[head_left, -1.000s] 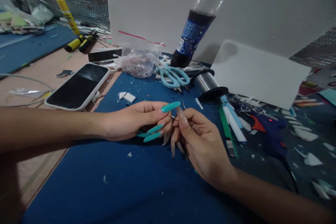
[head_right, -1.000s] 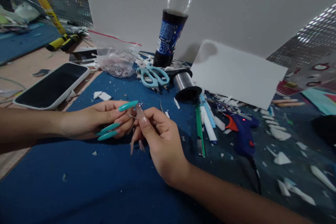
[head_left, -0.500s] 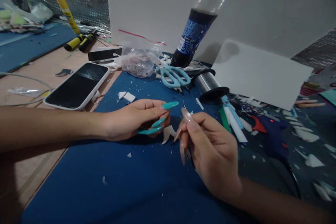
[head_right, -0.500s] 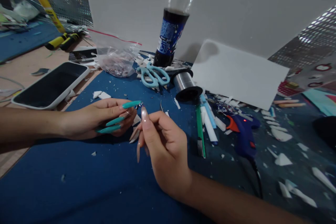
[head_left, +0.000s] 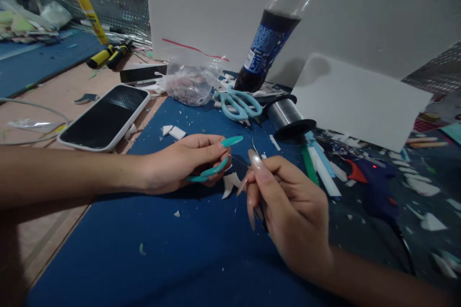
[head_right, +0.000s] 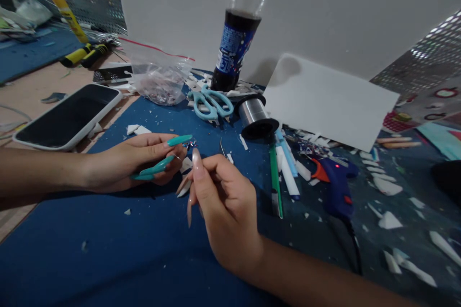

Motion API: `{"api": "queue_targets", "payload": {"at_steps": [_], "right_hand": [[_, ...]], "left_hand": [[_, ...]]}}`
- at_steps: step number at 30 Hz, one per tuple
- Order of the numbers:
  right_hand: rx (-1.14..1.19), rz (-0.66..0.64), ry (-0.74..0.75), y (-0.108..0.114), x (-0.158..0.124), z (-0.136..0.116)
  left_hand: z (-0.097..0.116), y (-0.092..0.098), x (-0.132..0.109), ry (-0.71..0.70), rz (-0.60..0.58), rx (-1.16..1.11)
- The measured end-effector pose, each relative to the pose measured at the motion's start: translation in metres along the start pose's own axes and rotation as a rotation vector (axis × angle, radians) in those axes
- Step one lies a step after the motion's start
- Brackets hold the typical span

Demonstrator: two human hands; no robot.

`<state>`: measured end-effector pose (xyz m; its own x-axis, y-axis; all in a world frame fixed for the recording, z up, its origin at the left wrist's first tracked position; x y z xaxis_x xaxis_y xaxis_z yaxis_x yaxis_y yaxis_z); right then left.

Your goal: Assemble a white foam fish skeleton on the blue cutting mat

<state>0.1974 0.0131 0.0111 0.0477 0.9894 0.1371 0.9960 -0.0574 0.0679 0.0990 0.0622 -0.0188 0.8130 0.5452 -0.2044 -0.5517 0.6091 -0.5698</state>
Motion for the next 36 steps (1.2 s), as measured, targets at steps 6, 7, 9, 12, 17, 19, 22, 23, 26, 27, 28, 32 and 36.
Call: {"api": "queue_targets", "payload": {"at_steps": [6, 7, 9, 12, 17, 19, 22, 23, 26, 27, 28, 32, 36], "right_hand": [[-0.018, -0.007, 0.018, -0.002, 0.002, 0.000], [-0.022, -0.008, 0.022, -0.002, 0.002, 0.000], [-0.031, -0.006, 0.025, -0.002, 0.002, 0.000], [-0.040, -0.008, 0.025, -0.001, 0.002, -0.001], [-0.032, 0.000, 0.012, 0.000, 0.001, 0.000], [-0.038, 0.004, 0.007, 0.000, 0.001, -0.001], [-0.034, 0.004, -0.003, -0.001, 0.001, -0.001], [-0.029, 0.004, -0.006, -0.001, 0.001, -0.001], [-0.021, -0.001, -0.008, -0.002, 0.003, -0.001], [-0.022, -0.002, -0.011, -0.002, 0.003, 0.000], [-0.024, -0.002, -0.012, -0.003, 0.004, 0.000], [-0.022, -0.004, -0.028, -0.003, 0.004, 0.001], [-0.042, -0.018, -0.035, -0.004, 0.004, 0.001]], "left_hand": [[-0.001, 0.000, 0.001, -0.004, 0.013, 0.002], [0.000, 0.000, 0.001, -0.009, 0.008, 0.004], [0.000, 0.000, 0.001, -0.013, 0.005, 0.008], [0.000, 0.001, 0.001, -0.010, 0.023, 0.018], [0.001, 0.000, 0.000, -0.009, 0.022, 0.018], [0.001, -0.001, 0.000, -0.008, 0.015, 0.026], [0.001, 0.000, 0.000, -0.006, 0.013, 0.038], [0.000, 0.000, 0.000, -0.006, 0.015, 0.043], [0.001, 0.000, 0.000, -0.024, 0.018, 0.078], [0.002, -0.001, 0.000, -0.040, 0.018, 0.103], [0.003, -0.001, -0.001, -0.061, 0.017, 0.142], [0.011, -0.001, -0.007, -0.153, 0.046, 0.442], [0.020, 0.001, -0.014, -0.244, 0.129, 0.702]]}}
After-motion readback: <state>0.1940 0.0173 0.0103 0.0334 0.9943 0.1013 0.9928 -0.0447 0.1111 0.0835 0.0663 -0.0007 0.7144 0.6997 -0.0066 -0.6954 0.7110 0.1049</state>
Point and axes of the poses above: each hand's wrist, its own x-axis towards the middle knuckle, its own y-axis out of the back of the hand, z = x × y, the point moved 8 cm from there along x, towards the middle knuckle, and after that the axes turned 1 degree about -z, right-handed, at the moved point
